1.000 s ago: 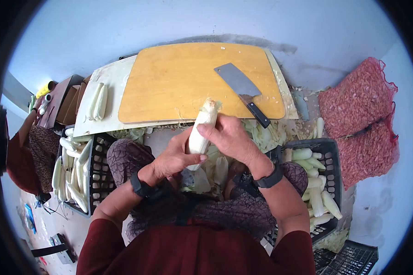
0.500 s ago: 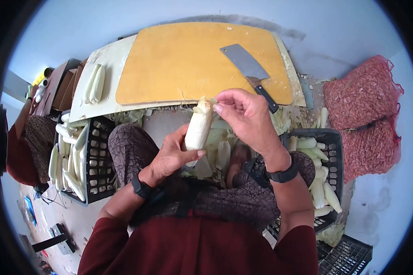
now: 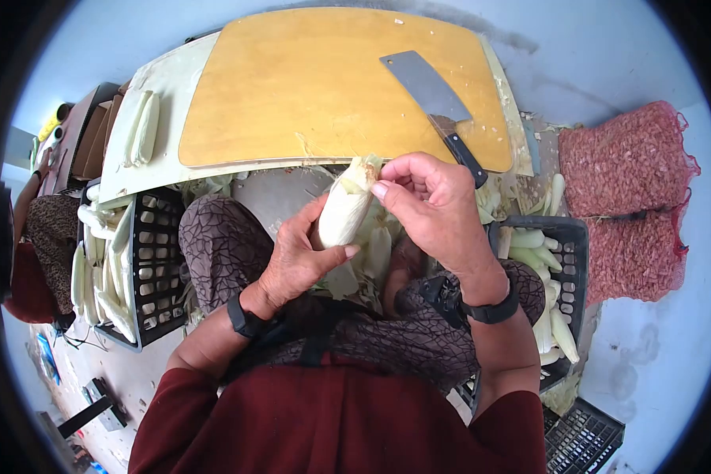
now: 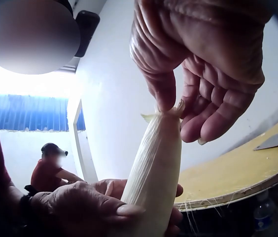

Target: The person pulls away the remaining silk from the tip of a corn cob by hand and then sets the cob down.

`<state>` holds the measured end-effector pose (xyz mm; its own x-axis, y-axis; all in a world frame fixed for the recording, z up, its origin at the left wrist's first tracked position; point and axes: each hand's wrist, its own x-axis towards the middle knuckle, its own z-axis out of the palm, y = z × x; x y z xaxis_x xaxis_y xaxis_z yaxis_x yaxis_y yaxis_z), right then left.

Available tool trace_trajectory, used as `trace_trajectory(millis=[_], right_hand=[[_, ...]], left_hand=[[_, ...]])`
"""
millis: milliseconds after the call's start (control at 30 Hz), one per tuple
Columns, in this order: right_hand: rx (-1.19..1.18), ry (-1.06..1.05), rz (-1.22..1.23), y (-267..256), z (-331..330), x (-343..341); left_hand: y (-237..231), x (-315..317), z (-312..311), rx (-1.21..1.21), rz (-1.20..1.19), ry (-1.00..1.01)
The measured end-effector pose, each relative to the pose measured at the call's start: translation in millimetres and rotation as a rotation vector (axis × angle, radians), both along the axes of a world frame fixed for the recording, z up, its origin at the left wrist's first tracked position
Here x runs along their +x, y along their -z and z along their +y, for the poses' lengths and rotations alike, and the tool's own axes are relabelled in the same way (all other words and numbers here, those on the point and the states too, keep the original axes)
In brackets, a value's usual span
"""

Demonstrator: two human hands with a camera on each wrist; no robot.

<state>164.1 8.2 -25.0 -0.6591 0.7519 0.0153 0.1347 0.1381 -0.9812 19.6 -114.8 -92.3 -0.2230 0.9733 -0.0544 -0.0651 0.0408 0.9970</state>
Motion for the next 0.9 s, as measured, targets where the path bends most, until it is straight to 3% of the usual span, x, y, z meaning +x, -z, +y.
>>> trace_trajectory(millis=[333, 533, 900], right_hand=[[-0.066, 0.030, -0.081, -1, 10, 1], [-0.062, 0.088, -0.140, -3, 11, 1], [-0.005, 0.115, -0.124, 3, 9, -1]], left_hand=[[24, 5, 10, 0.045, 0.404, -0.148], [21, 6, 14, 0.074, 0.505, -0.172], [21, 6, 14, 0.082, 0.428, -0.162]])
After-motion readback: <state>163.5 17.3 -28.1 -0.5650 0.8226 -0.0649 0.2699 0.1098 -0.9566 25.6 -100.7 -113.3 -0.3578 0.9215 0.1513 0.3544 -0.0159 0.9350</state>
